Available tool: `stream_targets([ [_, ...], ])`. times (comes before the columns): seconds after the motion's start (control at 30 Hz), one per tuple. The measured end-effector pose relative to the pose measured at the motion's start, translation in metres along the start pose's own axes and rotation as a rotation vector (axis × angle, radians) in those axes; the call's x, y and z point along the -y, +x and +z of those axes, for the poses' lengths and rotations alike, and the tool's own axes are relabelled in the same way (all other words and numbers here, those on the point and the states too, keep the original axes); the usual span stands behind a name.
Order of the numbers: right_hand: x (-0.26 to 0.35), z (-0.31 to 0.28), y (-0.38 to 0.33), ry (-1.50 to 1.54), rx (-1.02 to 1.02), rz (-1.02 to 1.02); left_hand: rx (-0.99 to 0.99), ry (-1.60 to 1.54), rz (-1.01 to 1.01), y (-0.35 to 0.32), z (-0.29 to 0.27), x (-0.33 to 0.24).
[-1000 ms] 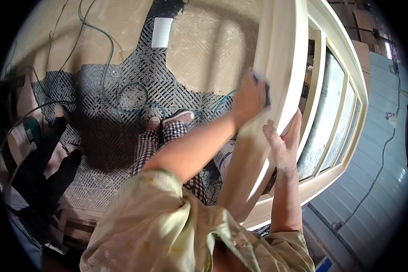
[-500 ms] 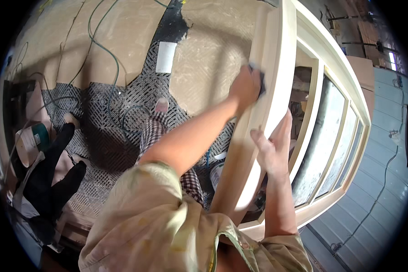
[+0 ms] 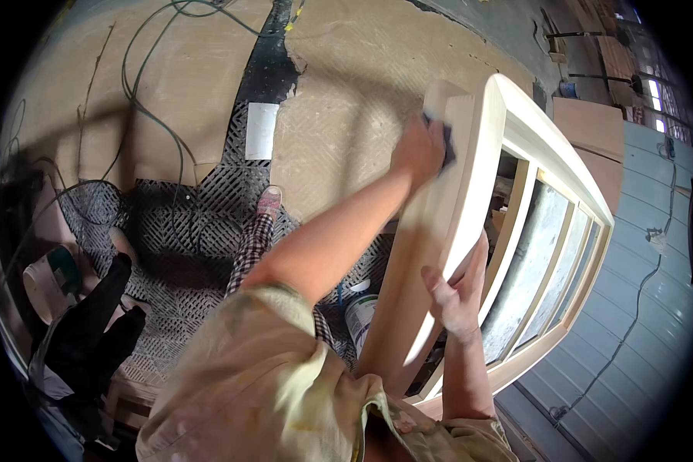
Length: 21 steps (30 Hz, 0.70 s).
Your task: The person sands the surface and edges of a large wooden window-like frame using a power sander and a sanding block by hand.
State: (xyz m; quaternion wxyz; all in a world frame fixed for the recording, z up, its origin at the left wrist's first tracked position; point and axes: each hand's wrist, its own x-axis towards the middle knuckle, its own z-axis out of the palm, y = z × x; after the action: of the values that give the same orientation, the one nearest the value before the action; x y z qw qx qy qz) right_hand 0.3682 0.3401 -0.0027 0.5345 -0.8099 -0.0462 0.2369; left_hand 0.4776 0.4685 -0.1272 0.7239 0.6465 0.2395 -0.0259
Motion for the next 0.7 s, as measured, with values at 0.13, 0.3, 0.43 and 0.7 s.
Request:
stream_targets([
  [0.13, 0.002, 0.004, -0.001, 0.101, -0.044, 0.095, -0.011, -0.056, 0.009, 0.056, -0.012, -0.027],
  [0.3, -0.003, -0.003, -0.004, -0.007, -0.028, 0.016, -0.152, -0.013, 0.243, -0.035, 0.02, 0.028],
  [0.43, -0.004, 0.001, 0.001, -0.056, -0.064, -0.035, 0.046, 0.008, -0.002, 0.056, -0.006, -0.026],
  [0.7, 0.0, -0.003, 0.006, -0.029, -0.06, 0.029, -0.147, 0.114, 0.232, 0.011, 0.021, 0.021],
])
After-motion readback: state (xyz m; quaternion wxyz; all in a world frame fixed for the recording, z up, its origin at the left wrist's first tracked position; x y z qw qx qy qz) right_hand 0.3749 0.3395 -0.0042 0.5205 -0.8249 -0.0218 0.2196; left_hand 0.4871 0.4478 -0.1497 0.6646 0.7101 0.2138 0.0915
